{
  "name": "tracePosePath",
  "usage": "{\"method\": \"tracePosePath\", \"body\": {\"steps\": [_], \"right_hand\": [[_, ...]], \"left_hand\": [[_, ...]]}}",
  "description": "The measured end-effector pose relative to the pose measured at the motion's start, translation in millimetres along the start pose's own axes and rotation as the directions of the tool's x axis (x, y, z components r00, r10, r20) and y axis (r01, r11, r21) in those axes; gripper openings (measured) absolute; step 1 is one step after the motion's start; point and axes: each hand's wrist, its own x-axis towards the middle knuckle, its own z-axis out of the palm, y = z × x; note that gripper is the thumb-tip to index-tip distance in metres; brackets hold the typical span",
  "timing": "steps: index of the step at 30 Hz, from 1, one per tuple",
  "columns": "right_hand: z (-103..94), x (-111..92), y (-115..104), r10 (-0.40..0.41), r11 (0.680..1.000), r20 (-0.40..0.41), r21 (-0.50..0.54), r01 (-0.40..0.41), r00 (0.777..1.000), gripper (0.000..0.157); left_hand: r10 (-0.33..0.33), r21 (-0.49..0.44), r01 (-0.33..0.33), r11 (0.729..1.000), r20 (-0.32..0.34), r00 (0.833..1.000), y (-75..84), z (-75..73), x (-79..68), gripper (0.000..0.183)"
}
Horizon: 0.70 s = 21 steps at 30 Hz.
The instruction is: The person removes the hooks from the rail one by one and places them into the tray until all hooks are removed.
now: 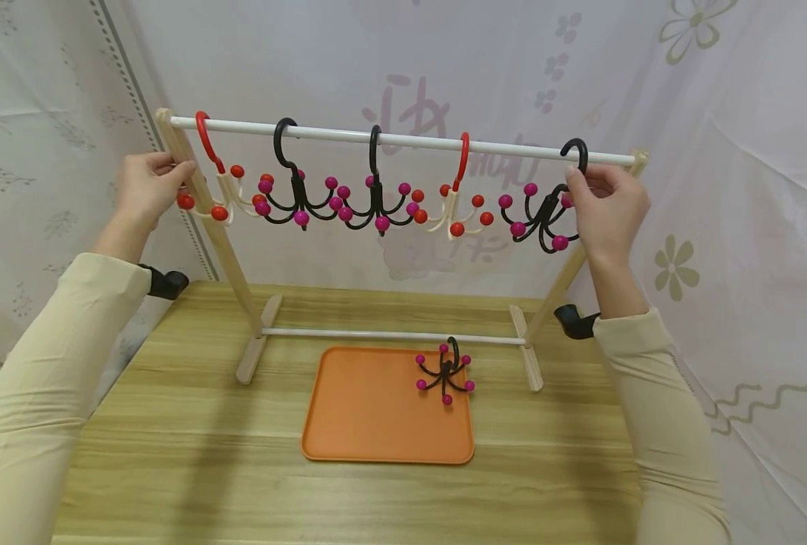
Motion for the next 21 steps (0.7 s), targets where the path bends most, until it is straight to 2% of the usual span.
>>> {"method": "tracePosePath", "body": {"steps": [4, 11, 14, 18, 21], "right_hand": [[-8.0, -9.0, 7.2, -0.002, 1.0, -0.009, -0.026, 0.002, 1.0, 0.017], [-17.1, -26.2, 28.6, 0.011, 0.998, 0.012, -0.061, -0.01, 1.0, 0.021], [-16.2, -34.5, 40.3, -0.018, 0.997, 0.019, -0.078, 0.019, 1.0, 0.02], [-11.4, -47.4, 55.6, -0.005, 0.998, 0.032, -0.068, 0.007, 0.999, 0.019], [-5.3, -58.8, 64.7, 0.006, 0.994, 0.059, -0.105, 0.0, 0.998, 0.02]], "left_hand": [[0.002, 0.001, -0.002, 1.0, -0.003, 1.0, -0.2, 0.3, -0.2, 0.049], [0.002, 0.004, -0.002, 1.0, -0.009, 1.0, 0.2, 0.3, 0.2, 0.049], [0.006, 0.008, -0.006, 1.0, -0.012, 1.0, 0.7, 0.4, 0.1, 0.048], [0.007, -0.002, -0.007, 1.0, -0.01, 1.0, 1.1, 0.5, -0.4, 0.048], [0.007, -0.008, -0.007, 1.0, -0.009, 1.0, 1.2, 0.7, -0.8, 0.048]]}}
